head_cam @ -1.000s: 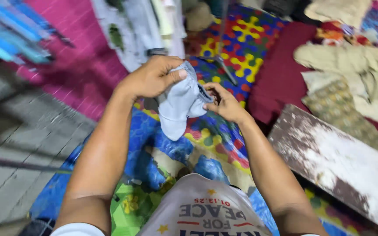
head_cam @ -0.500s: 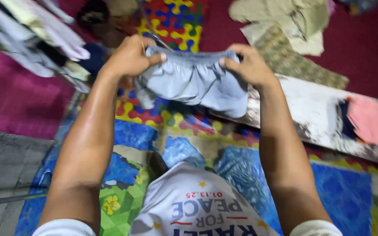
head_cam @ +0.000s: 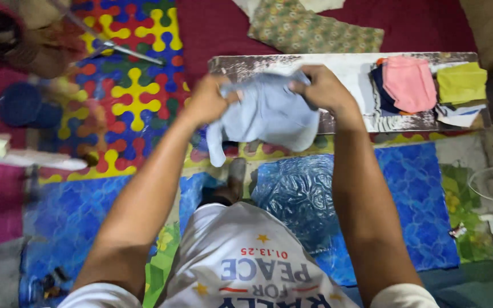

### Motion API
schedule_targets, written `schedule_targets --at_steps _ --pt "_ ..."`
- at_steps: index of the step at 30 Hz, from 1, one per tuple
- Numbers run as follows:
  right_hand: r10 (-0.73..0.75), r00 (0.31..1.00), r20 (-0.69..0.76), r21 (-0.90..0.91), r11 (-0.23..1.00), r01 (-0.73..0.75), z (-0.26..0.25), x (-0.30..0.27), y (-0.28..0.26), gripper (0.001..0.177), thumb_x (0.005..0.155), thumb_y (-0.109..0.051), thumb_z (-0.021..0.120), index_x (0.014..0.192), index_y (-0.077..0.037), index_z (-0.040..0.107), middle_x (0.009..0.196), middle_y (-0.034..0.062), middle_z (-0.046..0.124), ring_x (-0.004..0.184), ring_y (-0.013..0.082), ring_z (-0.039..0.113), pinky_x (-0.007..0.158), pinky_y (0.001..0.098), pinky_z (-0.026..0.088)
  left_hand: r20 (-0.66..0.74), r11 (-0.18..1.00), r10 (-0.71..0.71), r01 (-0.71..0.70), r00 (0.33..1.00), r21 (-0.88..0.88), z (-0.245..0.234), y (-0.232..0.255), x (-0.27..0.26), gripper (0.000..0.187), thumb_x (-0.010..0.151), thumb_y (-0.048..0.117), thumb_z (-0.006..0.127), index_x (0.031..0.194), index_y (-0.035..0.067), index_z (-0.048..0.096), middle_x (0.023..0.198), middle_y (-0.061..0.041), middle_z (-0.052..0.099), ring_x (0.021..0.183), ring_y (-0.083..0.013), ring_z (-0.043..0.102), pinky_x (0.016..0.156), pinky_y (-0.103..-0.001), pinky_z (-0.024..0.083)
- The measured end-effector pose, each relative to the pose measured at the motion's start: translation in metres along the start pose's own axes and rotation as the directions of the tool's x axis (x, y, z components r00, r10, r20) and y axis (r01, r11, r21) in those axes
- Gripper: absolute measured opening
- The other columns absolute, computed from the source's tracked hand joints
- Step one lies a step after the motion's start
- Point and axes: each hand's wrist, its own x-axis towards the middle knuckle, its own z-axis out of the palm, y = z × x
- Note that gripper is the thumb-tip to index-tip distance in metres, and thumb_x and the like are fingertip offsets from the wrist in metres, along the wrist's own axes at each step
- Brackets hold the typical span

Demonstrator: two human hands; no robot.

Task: Fold various pieces of clothing and arrange them into a pile on a bench.

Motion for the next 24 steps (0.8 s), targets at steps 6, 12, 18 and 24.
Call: schedule_targets --at_steps 6,12,18,24 --pt "0.168 0.984 -0.065 -0.261 0.948 -0.179 -0.065 0.079 0.053 0.028 0.084 -0.007 0.072 0.112 -0.007 0.071 0.089 0.0169 0.075 0.083 0.0297 0.07 0.073 0.044 0.054 0.323 0.971 -0.158 0.206 0.933 -0.121 0.094 -0.07 0.047 0.033 0.079 0.021 0.083 0.106 0.004 0.075 0.098 -0.015 0.077 0.086 -0.0215 0.071 0.078 -0.037 0.057" --pt "-0.417 0.898 -0.14 -0.668 0.709 0.225 -0.029 0.249 0.051 0.023 0.086 -0.01 0.067 0.108 -0.01 0.075 0.108 0.0169 0.074 0.099 0.0375 0.069 0.091 0.0474 0.051 0.339 0.763 -0.17 0.342 0.925 -0.549 0.186 -0.221 0.092 0.032 0.09 0.009 0.067 0.121 0.002 0.071 0.111 -0.014 0.077 0.099 -0.0218 0.071 0.089 -0.035 0.057" --pt "-0.397 0.911 -0.116 -0.579 0.772 0.263 0.099 0.305 0.115 0.051 0.088 -0.022 0.074 0.135 -0.011 0.059 0.138 0.0224 0.057 0.127 0.0412 0.052 0.104 0.0575 0.039 0.385 0.039 -0.756 0.624 0.53 -0.781 0.199 -0.314 0.089 0.039 0.094 0.019 0.056 0.133 0.023 0.056 0.106 -0.011 0.073 0.082 -0.0277 0.065 0.056 -0.037 0.052" --pt "0.122 0.973 0.196 -0.512 0.859 -0.004 0.142 0.218 0.251 0.103 0.067 -0.04 0.087 0.154 -0.019 0.036 0.154 0.0152 0.04 0.141 0.0368 0.036 0.106 0.0591 0.037 0.221 0.354 -0.863 0.857 0.454 -0.375 0.212 -0.41 0.058 0.038 0.088 0.015 0.072 0.122 0.004 0.059 0.109 -0.007 0.066 0.09 -0.0243 0.068 0.06 -0.042 0.065"
